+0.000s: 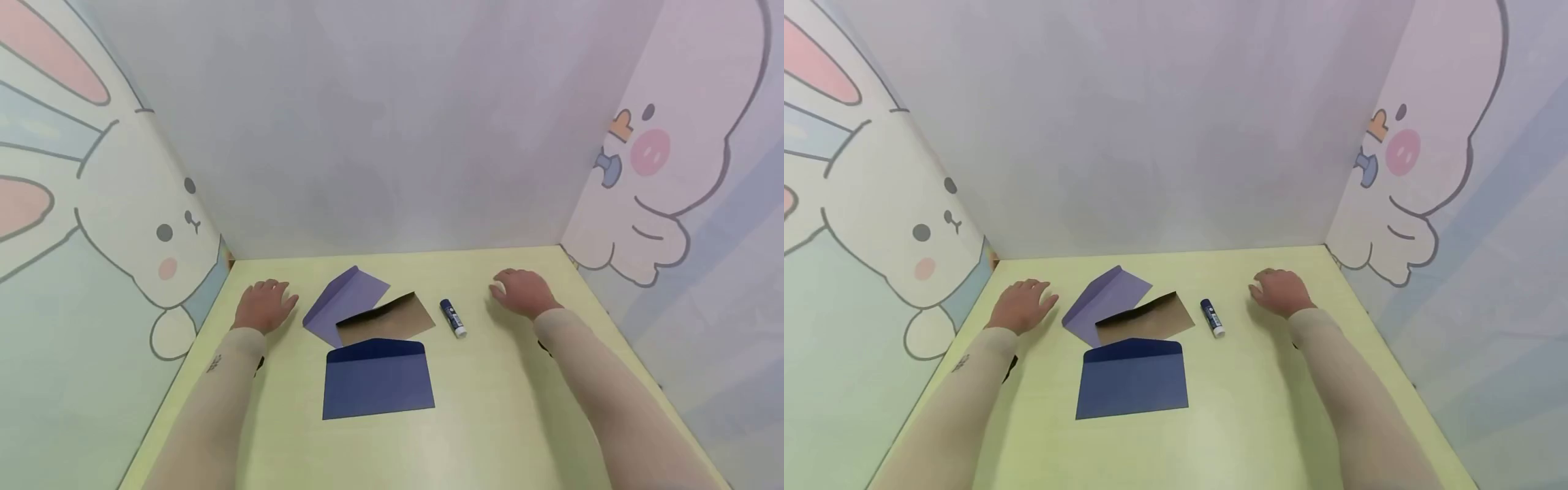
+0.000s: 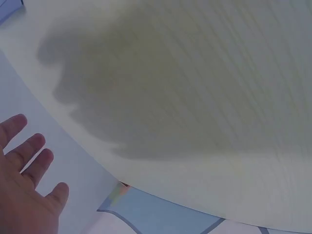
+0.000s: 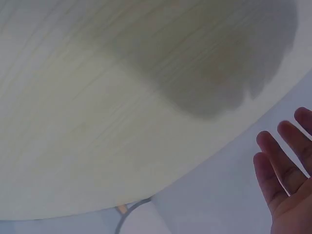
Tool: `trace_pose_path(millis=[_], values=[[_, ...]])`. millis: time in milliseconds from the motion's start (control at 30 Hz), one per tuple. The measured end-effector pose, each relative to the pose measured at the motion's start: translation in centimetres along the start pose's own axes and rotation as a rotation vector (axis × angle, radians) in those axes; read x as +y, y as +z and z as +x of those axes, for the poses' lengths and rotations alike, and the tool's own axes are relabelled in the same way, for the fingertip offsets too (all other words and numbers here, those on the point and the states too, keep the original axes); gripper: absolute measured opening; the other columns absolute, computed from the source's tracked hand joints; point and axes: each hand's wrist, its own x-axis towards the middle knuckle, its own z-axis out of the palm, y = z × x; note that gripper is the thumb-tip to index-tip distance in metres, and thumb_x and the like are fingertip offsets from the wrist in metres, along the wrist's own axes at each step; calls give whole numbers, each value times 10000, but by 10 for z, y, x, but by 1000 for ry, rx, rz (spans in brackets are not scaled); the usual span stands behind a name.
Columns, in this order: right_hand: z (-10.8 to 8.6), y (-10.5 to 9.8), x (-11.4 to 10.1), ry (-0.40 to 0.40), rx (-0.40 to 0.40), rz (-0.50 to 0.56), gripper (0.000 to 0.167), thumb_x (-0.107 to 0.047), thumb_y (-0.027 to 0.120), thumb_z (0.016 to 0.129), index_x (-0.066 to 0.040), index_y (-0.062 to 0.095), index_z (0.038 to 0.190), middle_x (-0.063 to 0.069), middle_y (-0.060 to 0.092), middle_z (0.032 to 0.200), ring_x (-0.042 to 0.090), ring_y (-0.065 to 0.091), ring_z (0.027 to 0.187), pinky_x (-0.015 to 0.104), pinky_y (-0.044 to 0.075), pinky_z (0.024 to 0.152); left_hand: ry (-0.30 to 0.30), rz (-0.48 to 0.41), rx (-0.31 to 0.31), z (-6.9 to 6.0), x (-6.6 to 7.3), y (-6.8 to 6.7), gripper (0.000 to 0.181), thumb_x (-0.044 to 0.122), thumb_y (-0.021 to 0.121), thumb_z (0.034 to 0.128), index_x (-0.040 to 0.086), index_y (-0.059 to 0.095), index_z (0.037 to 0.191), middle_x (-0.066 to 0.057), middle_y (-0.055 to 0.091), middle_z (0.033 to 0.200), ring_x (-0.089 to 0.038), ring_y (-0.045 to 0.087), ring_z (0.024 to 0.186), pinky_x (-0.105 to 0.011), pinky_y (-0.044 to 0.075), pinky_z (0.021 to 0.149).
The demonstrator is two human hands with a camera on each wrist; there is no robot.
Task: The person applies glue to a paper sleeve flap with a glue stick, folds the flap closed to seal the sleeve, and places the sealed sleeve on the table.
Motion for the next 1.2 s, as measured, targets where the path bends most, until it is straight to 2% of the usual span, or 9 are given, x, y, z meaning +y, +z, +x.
trace_pose_path(millis=[133, 267, 433, 600, 767, 867, 1000, 1067, 1200], values=[[4, -1, -32, -32, -77, 81, 402, -412, 658, 1169, -70, 870, 1186, 139, 890, 1172, 368, 850, 1072, 597, 685, 978, 4, 7, 7, -3, 3, 0, 683, 500, 512, 1220, -27, 617, 1641, -336, 628, 1667, -593, 571, 1565, -753, 441, 1339], [10, -2, -66, -72, -178, 152, 433, -506, 698, 1141, -116, 877, 1081, 53, 872, 1022, 230, 783, 889, 486, 662, 826, -1, 6, 5, -4, 3, -1, 683, 498, 515, 1220, -34, 619, 1636, -341, 637, 1647, -595, 578, 1549, -757, 449, 1327], [19, 2, -87, -93, -259, 112, 419, -586, 786, 1077, -195, 830, 934, -26, 809, 902, 143, 655, 762, 344, 525, 676, -10, 11, 7, -4, 1, 0, 688, 507, 515, 1219, -39, 630, 1622, -345, 659, 1613, -597, 595, 1528, -762, 456, 1316], [24, 6, -95, -129, -260, 93, 307, -466, 833, 1055, -217, 786, 882, -48, 762, 870, 138, 611, 753, 333, 502, 674, -19, 29, 14, -7, 0, 2, 675, 505, 525, 1215, -30, 646, 1608, -343, 657, 1614, -608, 580, 1541, -789, 411, 1339], [24, 11, -94, -163, -237, 104, 257, -326, 828, 1035, -204, 724, 834, -40, 678, 811, 148, 547, 741, 335, 456, 681, 21, 56, 44, -8, 1, 1, 620, 465, 568, 1207, -20, 678, 1576, -328, 681, 1599, -588, 601, 1534, -771, 433, 1333], [22, 7, -96, -184, -184, 124, 214, -281, 824, 1026, -199, 728, 854, -50, 661, 816, 138, 537, 735, 321, 446, 684, 59, 53, 64, -5, 6, -1, 588, 440, 583, 1208, -9, 688, 1573, -308, 693, 1599, -562, 606, 1544, -742, 451, 1333], [19, -9, -109, -260, -94, 167, 110, -250, 840, 1024, -187, 786, 952, -55, 694, 889, 108, 558, 746, 314, 492, 706, 139, 23, 88, -1, 29, -11, 560, 416, 605, 1207, 2, 695, 1573, -282, 712, 1593, -531, 616, 1551, -700, 472, 1337], [18, -18, -119, -306, -66, 180, 71, -242, 847, 1031, -190, 811, 999, -64, 709, 929, 81, 564, 757, 304, 514, 722, 211, -8, 101, 0, 52, -17, 539, 402, 633, 1199, 6, 715, 1555, -262, 741, 1561, -514, 648, 1521, -684, 503, 1313], [13, -32, -145, -417, -16, 185, 56, -242, 854, 1051, -190, 837, 1063, -71, 720, 966, 33, 557, 758, 263, 527, 727, 386, -133, 92, -12, 110, -30, 502, 397, 694, 1189, 42, 744, 1540, -191, 785, 1522, -437, 712, 1467, -628, 565, 1272]])
